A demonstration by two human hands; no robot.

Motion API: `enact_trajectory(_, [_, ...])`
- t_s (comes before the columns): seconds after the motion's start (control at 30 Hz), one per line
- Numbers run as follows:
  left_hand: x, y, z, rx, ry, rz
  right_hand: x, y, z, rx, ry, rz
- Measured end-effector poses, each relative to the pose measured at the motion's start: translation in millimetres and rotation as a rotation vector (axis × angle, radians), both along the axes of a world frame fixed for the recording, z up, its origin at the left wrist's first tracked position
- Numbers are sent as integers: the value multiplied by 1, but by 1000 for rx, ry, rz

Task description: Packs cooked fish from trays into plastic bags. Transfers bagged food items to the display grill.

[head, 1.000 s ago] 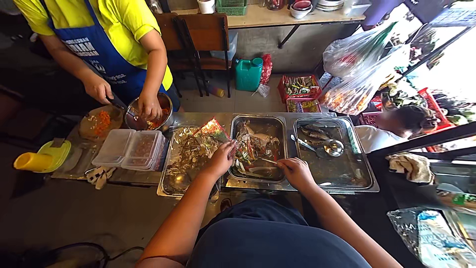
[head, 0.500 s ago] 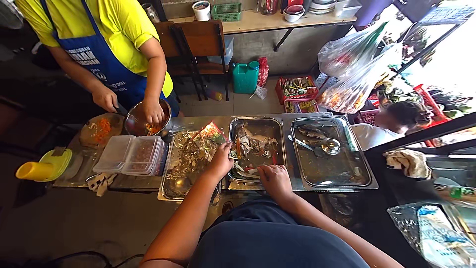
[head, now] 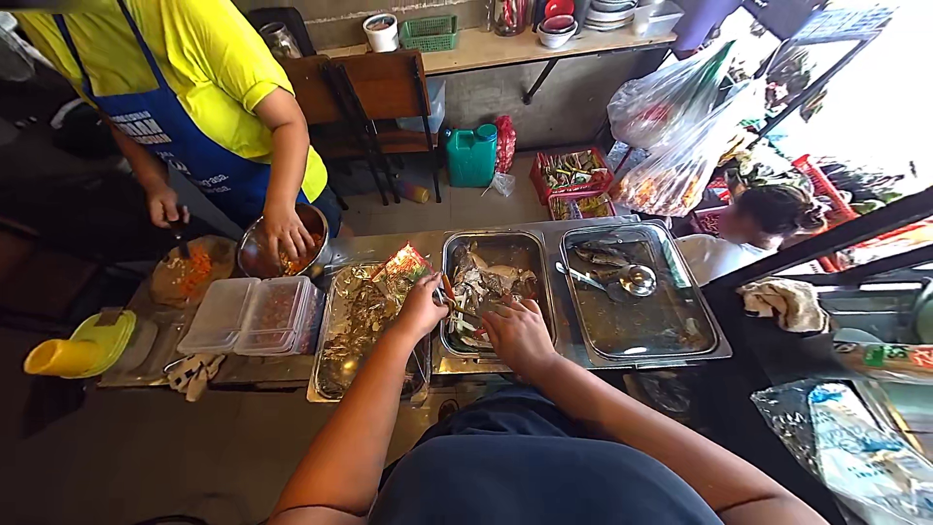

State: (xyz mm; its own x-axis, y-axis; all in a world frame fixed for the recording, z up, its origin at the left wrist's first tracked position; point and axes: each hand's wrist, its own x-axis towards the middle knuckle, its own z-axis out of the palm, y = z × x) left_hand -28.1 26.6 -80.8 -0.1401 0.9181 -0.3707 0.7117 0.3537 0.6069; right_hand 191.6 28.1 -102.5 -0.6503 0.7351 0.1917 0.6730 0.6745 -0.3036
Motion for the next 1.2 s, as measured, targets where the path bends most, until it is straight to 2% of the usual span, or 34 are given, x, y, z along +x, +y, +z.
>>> enact_trajectory(0.1, [0, -2, 1, -16, -42, 4, -16, 21, 38, -245, -245, 45])
enact_trajectory(0.17, [0, -3, 1, -15, -67, 14, -27, 32, 56, -262, -307, 66])
enact_trajectory(0.4, [-16, -3, 3, 47, -191, 66, -75, 51, 103, -69, -466, 157])
enact_trajectory(0.53, [-25, -5, 2, 56, -216, 82, -92, 48, 118, 24, -474, 209])
enact_trajectory(0.63, [-28, -7, 1, 64, -184, 64, -82, 44, 125, 91, -431, 240])
enact_trajectory(0.77, [-29, -8, 3, 65, -196, 64, -18, 53, 130, 37, -209, 130])
enact_trajectory(0.83, [-30, -12, 5, 49, -201, 61, 17, 62, 112, -97, -173, 14])
enact_trajectory(0.97, [-31, -15, 13, 27, -184, 19, 59, 74, 30, -355, -183, -96])
enact_trajectory(1.1, [-43, -16, 23, 19, -170, 14, 66, 73, -40, -407, -102, -141])
enact_trajectory(1.2, [-53, -15, 29, -2, -173, 3, 61, 72, -56, -410, -77, -122])
